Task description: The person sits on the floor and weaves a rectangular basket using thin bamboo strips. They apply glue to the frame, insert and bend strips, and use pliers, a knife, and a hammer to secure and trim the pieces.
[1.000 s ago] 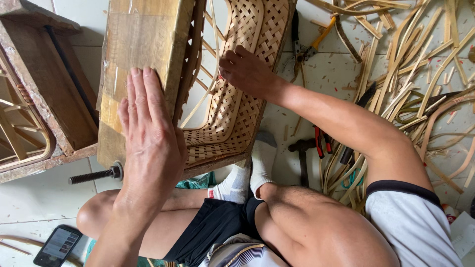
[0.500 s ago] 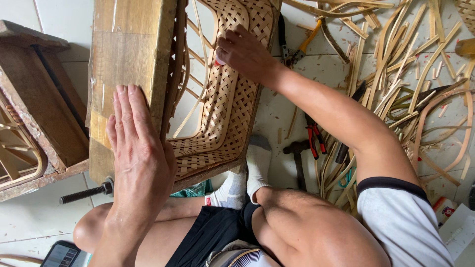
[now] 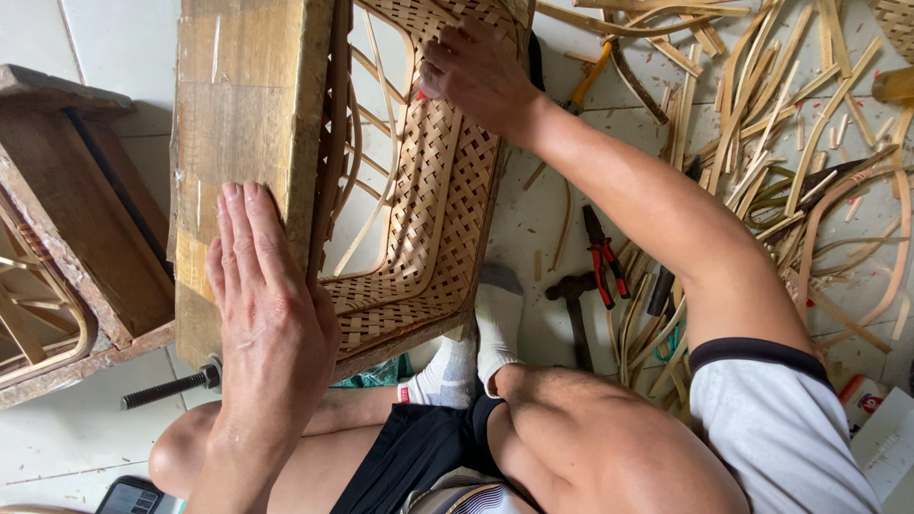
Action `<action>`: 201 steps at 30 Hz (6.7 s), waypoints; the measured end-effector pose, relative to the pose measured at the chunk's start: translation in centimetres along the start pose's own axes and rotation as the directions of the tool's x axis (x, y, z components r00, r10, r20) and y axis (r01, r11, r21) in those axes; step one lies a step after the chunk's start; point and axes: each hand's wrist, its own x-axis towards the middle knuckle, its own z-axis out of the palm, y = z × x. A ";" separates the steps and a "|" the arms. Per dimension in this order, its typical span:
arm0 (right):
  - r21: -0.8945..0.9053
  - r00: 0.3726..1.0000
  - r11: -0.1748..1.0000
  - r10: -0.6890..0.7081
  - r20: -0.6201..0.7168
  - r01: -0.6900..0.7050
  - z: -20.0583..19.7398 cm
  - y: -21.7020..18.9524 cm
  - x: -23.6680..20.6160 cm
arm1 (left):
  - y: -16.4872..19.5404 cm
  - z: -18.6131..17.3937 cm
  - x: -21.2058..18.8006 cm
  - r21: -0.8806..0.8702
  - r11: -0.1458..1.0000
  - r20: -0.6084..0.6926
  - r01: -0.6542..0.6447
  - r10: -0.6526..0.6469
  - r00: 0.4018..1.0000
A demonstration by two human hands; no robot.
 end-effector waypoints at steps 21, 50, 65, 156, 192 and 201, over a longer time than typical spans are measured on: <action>-0.232 0.988 0.972 0.006 0.151 0.030 0.2 -0.2 2.1 | 0.0 0.1 0.0 0.004 1.000 -0.010 -0.007 0.007 1.000; 0.254 0.876 0.840 0.439 0.202 -0.479 0.9 -2.4 2.8 | -2.4 -0.6 0.1 0.008 0.996 -0.016 -0.087 0.087 0.996; 0.364 0.872 0.808 0.488 0.026 -0.463 0.0 -3.0 7.1 | -2.8 -0.7 -0.2 -0.004 0.999 -0.009 -0.039 0.039 0.999; 0.130 0.922 0.991 0.026 -0.385 0.026 4.7 -6.8 17.9 | -14.3 11.3 -0.2 -0.653 0.753 -0.039 0.081 -0.140 0.989; 0.239 0.962 0.940 -0.199 -0.186 0.241 3.9 -12.4 13.1 | -14.4 11.7 -0.2 -0.614 0.783 -0.051 0.101 -0.167 0.985; 0.377 0.905 0.844 -0.260 -0.336 0.382 1.7 -14.4 9.3 | -14.1 11.4 0.0 -0.633 0.764 -0.040 0.126 -0.195 0.980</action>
